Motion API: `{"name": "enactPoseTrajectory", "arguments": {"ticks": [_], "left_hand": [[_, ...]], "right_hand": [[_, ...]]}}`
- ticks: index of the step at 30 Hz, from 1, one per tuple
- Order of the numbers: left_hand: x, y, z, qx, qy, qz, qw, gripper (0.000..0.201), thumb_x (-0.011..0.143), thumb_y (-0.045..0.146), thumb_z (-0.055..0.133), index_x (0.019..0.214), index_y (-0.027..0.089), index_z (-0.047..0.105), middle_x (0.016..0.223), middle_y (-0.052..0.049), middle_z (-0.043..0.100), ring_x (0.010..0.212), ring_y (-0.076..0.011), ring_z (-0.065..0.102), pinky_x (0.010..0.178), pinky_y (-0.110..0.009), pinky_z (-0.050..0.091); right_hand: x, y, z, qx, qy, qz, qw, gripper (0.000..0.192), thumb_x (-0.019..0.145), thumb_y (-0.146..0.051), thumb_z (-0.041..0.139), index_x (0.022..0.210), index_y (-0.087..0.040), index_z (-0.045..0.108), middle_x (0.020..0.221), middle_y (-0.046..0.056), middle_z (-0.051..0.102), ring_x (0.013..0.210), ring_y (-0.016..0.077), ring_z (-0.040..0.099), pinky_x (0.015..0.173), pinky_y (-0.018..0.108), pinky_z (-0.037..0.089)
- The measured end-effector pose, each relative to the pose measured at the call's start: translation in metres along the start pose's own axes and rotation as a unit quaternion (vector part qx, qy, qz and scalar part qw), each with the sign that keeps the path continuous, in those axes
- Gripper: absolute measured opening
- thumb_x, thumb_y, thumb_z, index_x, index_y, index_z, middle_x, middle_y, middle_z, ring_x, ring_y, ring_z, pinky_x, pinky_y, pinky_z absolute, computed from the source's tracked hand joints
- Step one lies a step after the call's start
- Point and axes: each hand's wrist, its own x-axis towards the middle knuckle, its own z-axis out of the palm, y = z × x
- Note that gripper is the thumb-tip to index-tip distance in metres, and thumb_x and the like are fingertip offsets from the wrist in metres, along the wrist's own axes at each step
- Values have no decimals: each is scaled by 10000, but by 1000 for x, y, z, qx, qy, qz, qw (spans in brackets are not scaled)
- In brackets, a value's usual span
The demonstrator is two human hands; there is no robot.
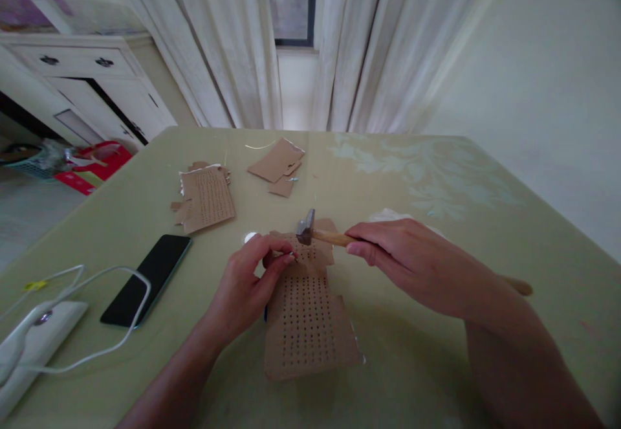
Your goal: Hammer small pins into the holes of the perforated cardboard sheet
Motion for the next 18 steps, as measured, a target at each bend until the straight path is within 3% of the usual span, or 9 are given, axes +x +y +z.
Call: {"name": "enactPoseTrajectory", "arguments": {"ticks": [18], "left_hand": [[-1, -2, 0, 1, -5, 0, 1000, 108, 1059, 237, 664, 1018, 238, 763, 897, 1, 770, 776, -162, 648, 726, -290, 502]], "right_hand": [[2, 0, 2, -22, -9, -11, 1000, 360, 1213, -353, 493, 1140, -208, 814, 1094, 77, 851, 965, 282, 753, 863, 402, 460]]}}
